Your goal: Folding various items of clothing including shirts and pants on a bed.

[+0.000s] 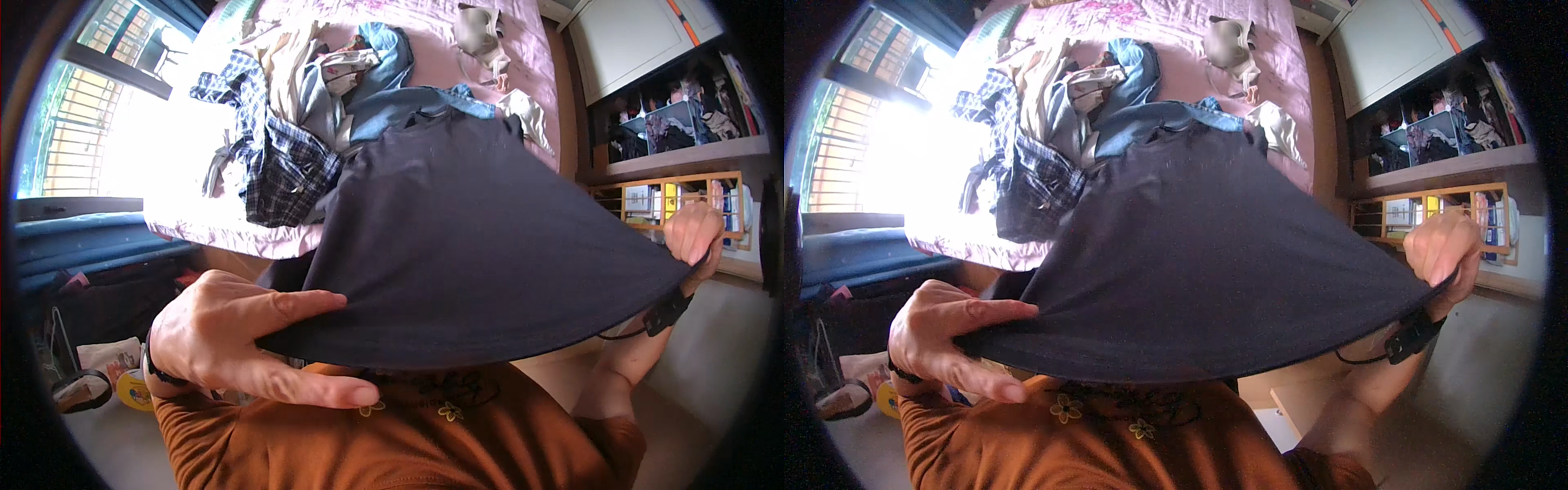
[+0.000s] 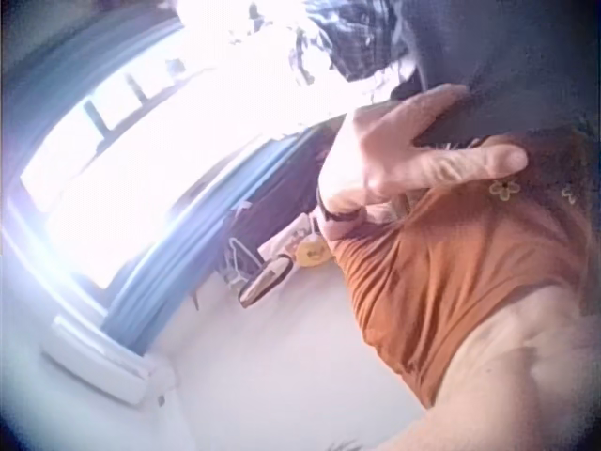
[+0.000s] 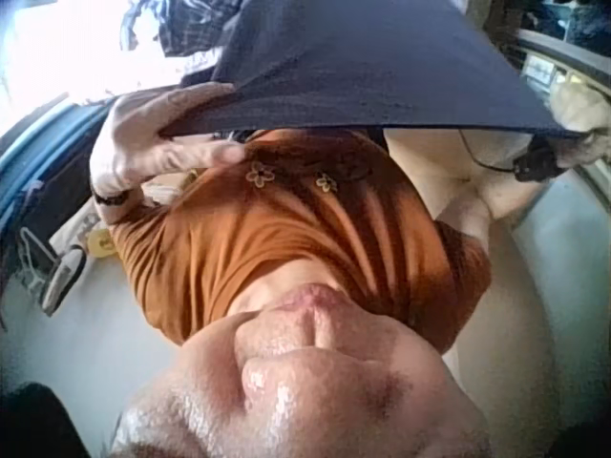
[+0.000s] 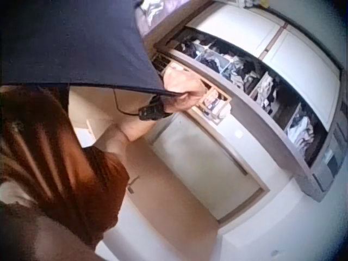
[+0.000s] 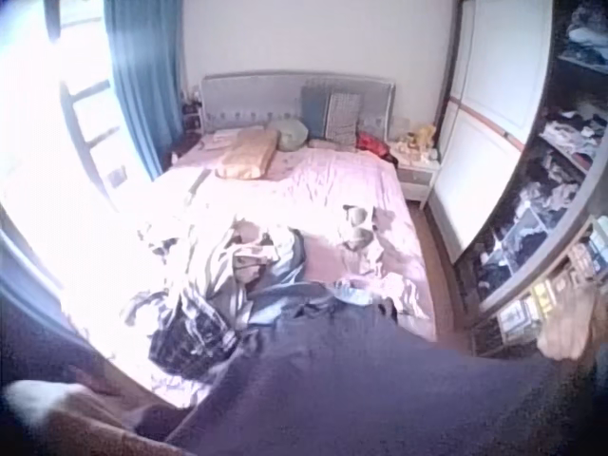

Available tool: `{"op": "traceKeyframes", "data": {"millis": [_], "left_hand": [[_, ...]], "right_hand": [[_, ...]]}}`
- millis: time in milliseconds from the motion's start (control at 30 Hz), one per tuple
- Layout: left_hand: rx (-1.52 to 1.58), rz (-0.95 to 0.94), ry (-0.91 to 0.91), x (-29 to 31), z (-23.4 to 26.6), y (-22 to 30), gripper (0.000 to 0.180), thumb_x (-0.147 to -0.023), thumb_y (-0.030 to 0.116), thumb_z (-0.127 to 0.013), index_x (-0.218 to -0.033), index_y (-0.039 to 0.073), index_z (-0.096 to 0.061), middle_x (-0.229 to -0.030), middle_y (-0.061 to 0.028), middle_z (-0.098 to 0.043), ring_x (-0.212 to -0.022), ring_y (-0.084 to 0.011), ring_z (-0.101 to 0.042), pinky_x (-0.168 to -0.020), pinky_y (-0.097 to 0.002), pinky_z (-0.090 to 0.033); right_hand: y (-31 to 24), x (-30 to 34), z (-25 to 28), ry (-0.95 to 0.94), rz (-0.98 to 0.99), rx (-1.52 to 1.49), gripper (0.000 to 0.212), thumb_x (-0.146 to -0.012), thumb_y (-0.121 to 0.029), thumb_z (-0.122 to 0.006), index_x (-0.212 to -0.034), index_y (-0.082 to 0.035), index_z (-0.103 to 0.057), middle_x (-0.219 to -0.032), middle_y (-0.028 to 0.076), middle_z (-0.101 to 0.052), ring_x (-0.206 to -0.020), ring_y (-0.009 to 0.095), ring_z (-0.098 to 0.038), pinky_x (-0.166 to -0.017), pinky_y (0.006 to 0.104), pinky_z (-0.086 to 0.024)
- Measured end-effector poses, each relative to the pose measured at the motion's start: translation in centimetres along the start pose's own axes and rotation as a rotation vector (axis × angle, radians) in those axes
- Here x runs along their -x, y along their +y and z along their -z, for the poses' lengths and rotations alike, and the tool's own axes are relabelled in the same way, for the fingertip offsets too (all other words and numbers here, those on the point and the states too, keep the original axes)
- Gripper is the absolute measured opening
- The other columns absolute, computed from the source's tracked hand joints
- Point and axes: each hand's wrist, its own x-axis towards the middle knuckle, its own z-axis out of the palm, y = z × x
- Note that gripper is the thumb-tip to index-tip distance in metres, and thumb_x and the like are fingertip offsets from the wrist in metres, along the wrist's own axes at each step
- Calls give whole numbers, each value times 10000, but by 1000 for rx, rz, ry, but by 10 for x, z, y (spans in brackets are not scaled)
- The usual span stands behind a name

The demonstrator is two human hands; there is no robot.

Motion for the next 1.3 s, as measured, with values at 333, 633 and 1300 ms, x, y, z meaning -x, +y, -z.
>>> {"op": "traceKeyframes", "data": {"millis": [333,633,1300], "left_hand": [[-71,391,-238,-12,-35,-43,535,-782,-20,-537,-1315,27,-519,-1183,-216,-603,-888,-356,-670,-753,-388,-559],[374,649,358,-48,-85,-169,581,-888,-5,-545,-1441,18,-368,-1456,-145,-410,-1312,-216,-412,-1091,-299,-311],[1297,1143,1055,-91,-138,-194,490,-862,-48,-582,-1323,49,-448,-927,-97,-566,-790,-192,-601,-605,-292,-519]], "right_hand": [[77,-24,27,758,-343,448,228,-921,-223,-647,-1038,-29,-664,-872,-36,-626,-762,62,-538,-677,208,-413],[170,-102,12,1057,-154,868,273,-923,-234,-641,-972,29,-696,-765,10,-663,-707,54,-552,-649,225,-459],[232,-132,-188,615,-122,803,251,-808,-96,-668,-1003,46,-599,-928,207,-615,-844,385,-616,-713,414,-504]]}}
